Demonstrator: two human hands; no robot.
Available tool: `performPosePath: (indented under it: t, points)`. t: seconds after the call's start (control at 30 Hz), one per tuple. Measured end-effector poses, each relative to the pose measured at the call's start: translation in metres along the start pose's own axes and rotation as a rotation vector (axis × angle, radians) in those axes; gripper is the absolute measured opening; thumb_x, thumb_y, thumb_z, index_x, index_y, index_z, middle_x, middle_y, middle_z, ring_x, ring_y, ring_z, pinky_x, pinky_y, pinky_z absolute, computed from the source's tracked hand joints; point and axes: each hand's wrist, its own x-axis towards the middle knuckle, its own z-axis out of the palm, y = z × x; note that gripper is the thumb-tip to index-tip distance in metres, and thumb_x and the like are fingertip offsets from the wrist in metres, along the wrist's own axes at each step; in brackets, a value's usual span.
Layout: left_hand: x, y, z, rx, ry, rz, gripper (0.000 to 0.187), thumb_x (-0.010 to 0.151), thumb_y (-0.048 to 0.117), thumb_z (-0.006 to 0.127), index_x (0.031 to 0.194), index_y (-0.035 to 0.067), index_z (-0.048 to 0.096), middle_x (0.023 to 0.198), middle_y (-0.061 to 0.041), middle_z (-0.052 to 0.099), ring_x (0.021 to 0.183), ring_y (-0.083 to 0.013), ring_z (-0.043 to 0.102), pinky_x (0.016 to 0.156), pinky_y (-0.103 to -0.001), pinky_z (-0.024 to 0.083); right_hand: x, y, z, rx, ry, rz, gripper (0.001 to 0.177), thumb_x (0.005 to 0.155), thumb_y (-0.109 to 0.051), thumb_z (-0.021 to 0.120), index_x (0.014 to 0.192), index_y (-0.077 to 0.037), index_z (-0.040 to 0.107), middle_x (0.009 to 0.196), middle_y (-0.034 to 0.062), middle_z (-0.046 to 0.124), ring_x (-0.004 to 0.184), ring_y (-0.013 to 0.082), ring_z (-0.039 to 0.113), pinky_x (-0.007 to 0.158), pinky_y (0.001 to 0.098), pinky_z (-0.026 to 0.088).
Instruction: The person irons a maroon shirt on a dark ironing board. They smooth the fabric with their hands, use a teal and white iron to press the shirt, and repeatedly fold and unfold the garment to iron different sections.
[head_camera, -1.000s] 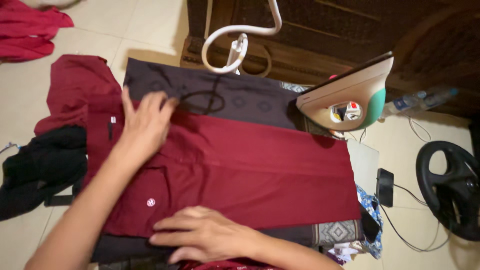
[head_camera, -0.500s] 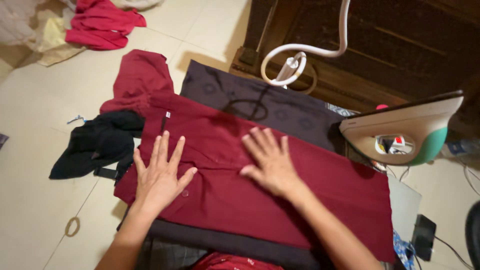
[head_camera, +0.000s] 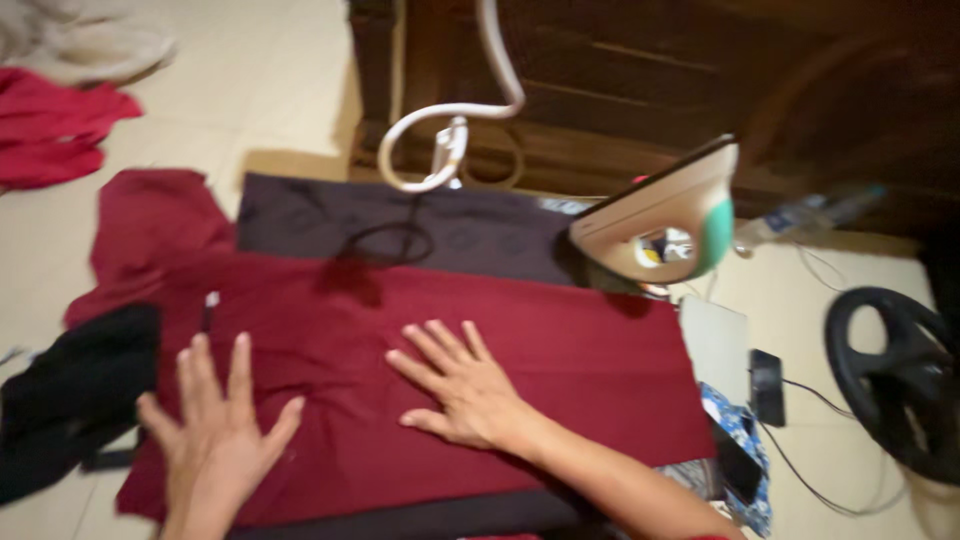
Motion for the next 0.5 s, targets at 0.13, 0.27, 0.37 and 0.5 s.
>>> performPosePath:
  t: [0.13,0.27,0.37,0.5]
  points:
    - [0.0,-0.004,0.013,0.061,0.017,0.019,0.104,0.071,0.059,0.06,0.162,0.021,0.03,0.168,-0.027,0.023,0.155,-0.043,0.025,0.102,-0.09,0.016,-0.055,0.064,-0.031,0.03,0.133,0.199,0.075,0.091,-0.049,0.072,0.151,-0.012,0.045,0.158,0.0173,0.038,0.147,0.0398,0.034,0.12,0.0584,0.023]
    - [0.015,0.028,0.012,0.087,0.008,0.14,0.103,0.065,0.045,0.064,0.16,0.02,0.034,0.171,-0.022,0.023,0.156,-0.0391,0.026,0.1,-0.089,0.016,-0.111,0.113,-0.061,-0.141,0.919,0.475,0.061,0.083,-0.025,0.087,0.128,-0.009,0.05,0.121,0.0099,0.053,0.116,0.0314,0.053,0.106,0.0443,0.042]
    - [0.022,0.077,0.013,-0.169,-0.138,0.297,0.078,0.075,0.025,0.061,0.15,0.019,0.04,0.161,-0.008,0.032,0.151,-0.023,0.032,0.112,-0.078,0.022,-0.116,0.163,-0.08,0.243,1.26,0.707,0.078,0.086,-0.014,0.084,0.145,0.001,0.037,0.136,0.0173,0.043,0.123,0.0278,0.047,0.107,0.0432,0.042]
    - [0.023,0.129,0.015,-0.019,-0.214,0.367,0.069,0.087,0.042,0.055,0.15,0.019,0.044,0.159,-0.004,0.04,0.146,-0.0239,0.038,0.112,-0.069,0.024,-0.089,0.223,-0.086,0.869,1.116,0.688,0.045,0.081,-0.001,0.071,0.125,0.0,0.063,0.115,0.0085,0.072,0.107,0.0184,0.071,0.093,0.034,0.056]
